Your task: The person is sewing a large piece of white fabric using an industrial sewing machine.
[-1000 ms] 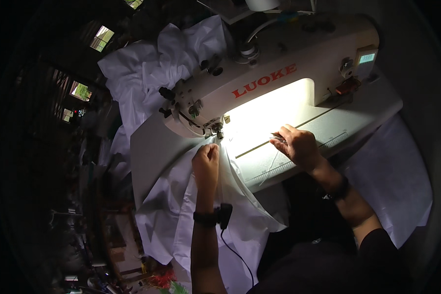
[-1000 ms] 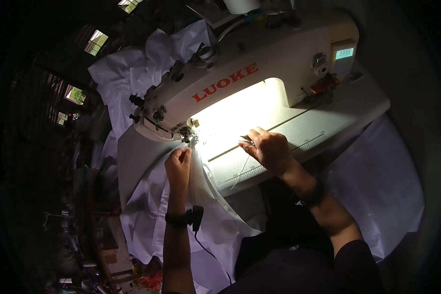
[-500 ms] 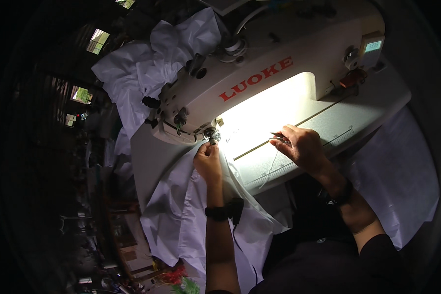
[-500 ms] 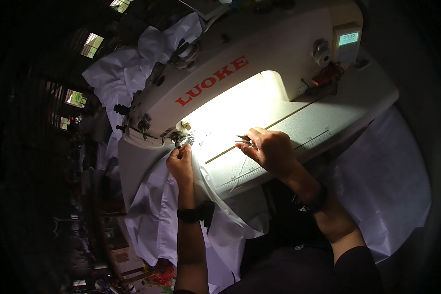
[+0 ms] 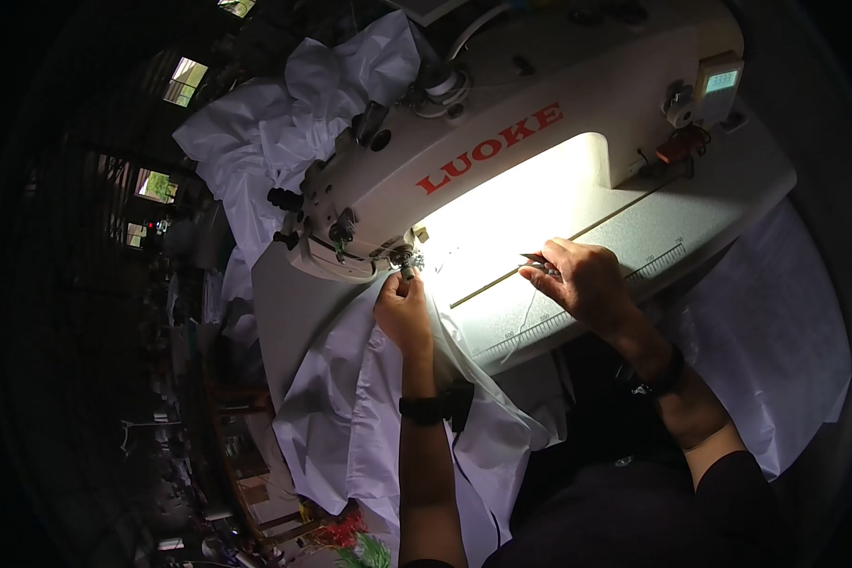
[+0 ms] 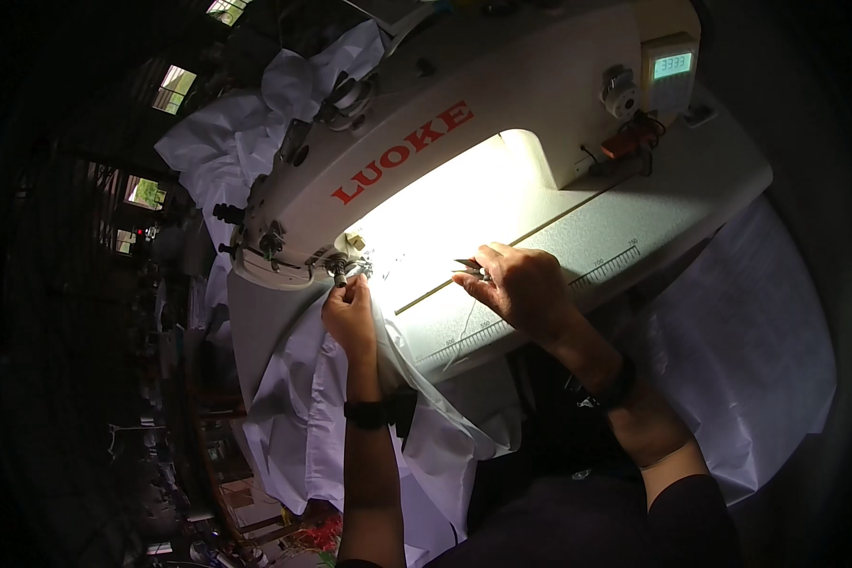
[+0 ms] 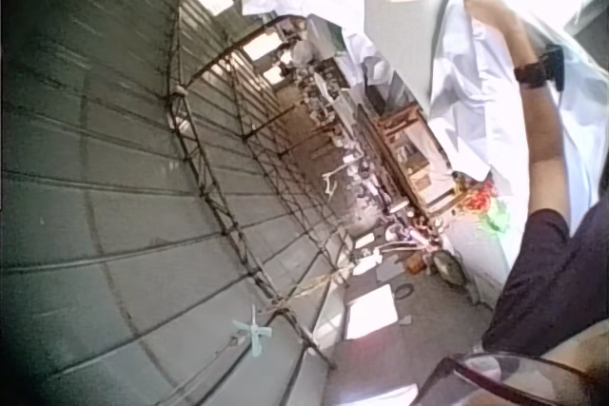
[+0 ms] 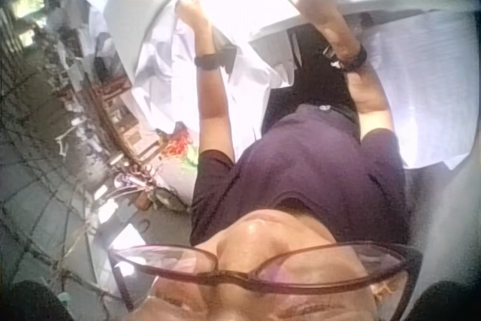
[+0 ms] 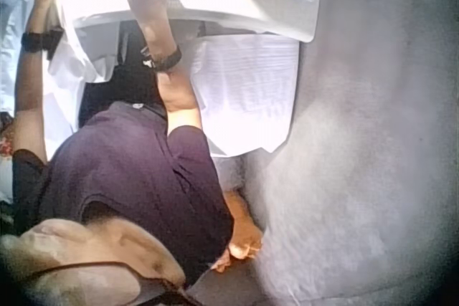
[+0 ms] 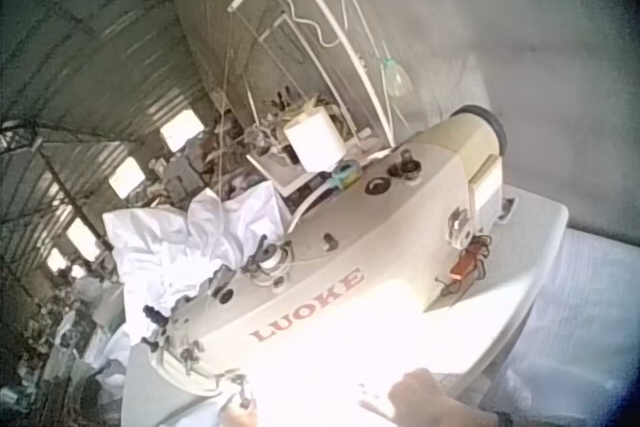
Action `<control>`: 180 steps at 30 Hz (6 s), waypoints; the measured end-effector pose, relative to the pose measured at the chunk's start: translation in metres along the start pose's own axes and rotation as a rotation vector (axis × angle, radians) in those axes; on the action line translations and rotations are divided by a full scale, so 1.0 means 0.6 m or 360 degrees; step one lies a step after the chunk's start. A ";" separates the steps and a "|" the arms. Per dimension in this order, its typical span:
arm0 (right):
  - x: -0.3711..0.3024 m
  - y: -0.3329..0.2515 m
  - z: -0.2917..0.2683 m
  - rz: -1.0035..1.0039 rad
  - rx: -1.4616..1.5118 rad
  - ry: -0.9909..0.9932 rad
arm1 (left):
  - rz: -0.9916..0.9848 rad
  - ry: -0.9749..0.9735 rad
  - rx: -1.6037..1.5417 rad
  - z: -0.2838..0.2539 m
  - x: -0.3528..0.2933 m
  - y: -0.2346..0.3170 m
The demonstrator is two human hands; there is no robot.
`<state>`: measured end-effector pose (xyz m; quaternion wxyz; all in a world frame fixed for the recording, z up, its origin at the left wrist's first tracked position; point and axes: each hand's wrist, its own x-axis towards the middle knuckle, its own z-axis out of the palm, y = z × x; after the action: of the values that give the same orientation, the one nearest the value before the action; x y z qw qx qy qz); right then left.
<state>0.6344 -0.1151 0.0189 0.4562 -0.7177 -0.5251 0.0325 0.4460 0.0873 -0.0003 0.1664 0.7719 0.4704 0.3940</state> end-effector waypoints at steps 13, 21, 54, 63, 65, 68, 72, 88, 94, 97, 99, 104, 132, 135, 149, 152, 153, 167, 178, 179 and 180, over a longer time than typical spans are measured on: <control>0.000 -0.001 0.003 -0.0051 -0.0131 -0.0021 | 0.0012 -0.0004 -0.0011 -0.001 -0.003 0.004; -0.003 0.003 0.007 -0.0096 -0.0152 0.0046 | -0.0056 -0.0019 0.0048 -0.004 -0.006 0.009; -0.002 -0.002 0.006 -0.0078 -0.0186 0.0032 | 0.0013 0.0035 0.0141 0.001 -0.005 0.011; -0.002 -0.003 0.008 -0.0100 -0.0221 0.0058 | 0.0030 0.0053 0.0151 0.006 -0.004 0.004; -0.002 -0.004 0.009 -0.0124 -0.0249 0.0068 | 0.0029 0.0039 0.0193 0.007 -0.002 0.005; 0.006 -0.004 0.007 -0.0116 -0.0333 -0.0006 | 0.0046 0.0045 0.0144 0.008 -0.001 0.007; 0.040 -0.007 0.012 -0.0273 -0.0806 0.0025 | 0.0128 0.0061 0.0180 0.007 0.001 0.009; 0.170 -0.022 0.240 0.0303 0.0606 -0.0490 | 0.0061 -0.0100 0.0188 -0.006 0.007 0.033; 0.142 -0.048 0.168 -0.0145 -0.0004 -0.0382 | 0.0558 -0.0057 0.0280 -0.060 -0.003 0.051; 0.119 -0.059 0.128 -0.0180 0.0066 -0.0498 | 0.0774 -0.0183 0.0144 -0.076 -0.014 0.052; 0.109 -0.064 0.112 -0.0359 0.0451 -0.0414 | 0.0673 -0.0598 -0.0251 -0.072 -0.018 0.046; 0.128 -0.056 0.106 0.0080 0.0329 -0.0425 | 0.0074 -0.0579 -0.0510 -0.058 -0.016 0.015; 0.170 -0.077 0.174 -0.0016 -0.0137 -0.0350 | 0.0295 -0.0145 -0.0207 -0.092 -0.026 0.043; 0.175 -0.087 0.192 0.0213 -0.0003 -0.0268 | 0.0235 -0.0159 -0.0279 -0.096 -0.033 0.042; 0.145 -0.052 0.111 0.0218 -0.0267 -0.0666 | 0.0323 -0.0155 -0.0338 -0.119 -0.032 0.042; 0.104 -0.066 0.070 -0.0345 -0.0414 -0.0813 | 0.0412 -0.0172 -0.0269 -0.124 -0.029 0.052; 0.102 -0.068 0.057 -0.0134 -0.0257 -0.1223 | 0.0466 -0.0175 -0.0267 -0.125 -0.029 0.056; 0.177 -0.013 0.263 0.0090 -0.0049 -0.0499 | 0.0414 -0.0328 -0.0133 -0.126 -0.041 0.059; 0.109 -0.060 0.100 -0.0213 -0.0049 -0.0574 | 0.0513 -0.0367 -0.0316 -0.115 -0.021 0.062; 0.098 -0.066 0.089 -0.0242 0.0014 -0.0563 | 0.0677 -0.0356 -0.0231 -0.103 -0.015 0.063; 0.090 -0.069 0.081 -0.0221 0.0064 -0.0590 | 0.0808 -0.0394 -0.0155 -0.098 -0.012 0.062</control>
<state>0.6031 -0.0414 0.0426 0.3670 -0.6523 -0.6476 0.1431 0.4215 0.0556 0.0567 0.1553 0.8983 0.2187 0.3480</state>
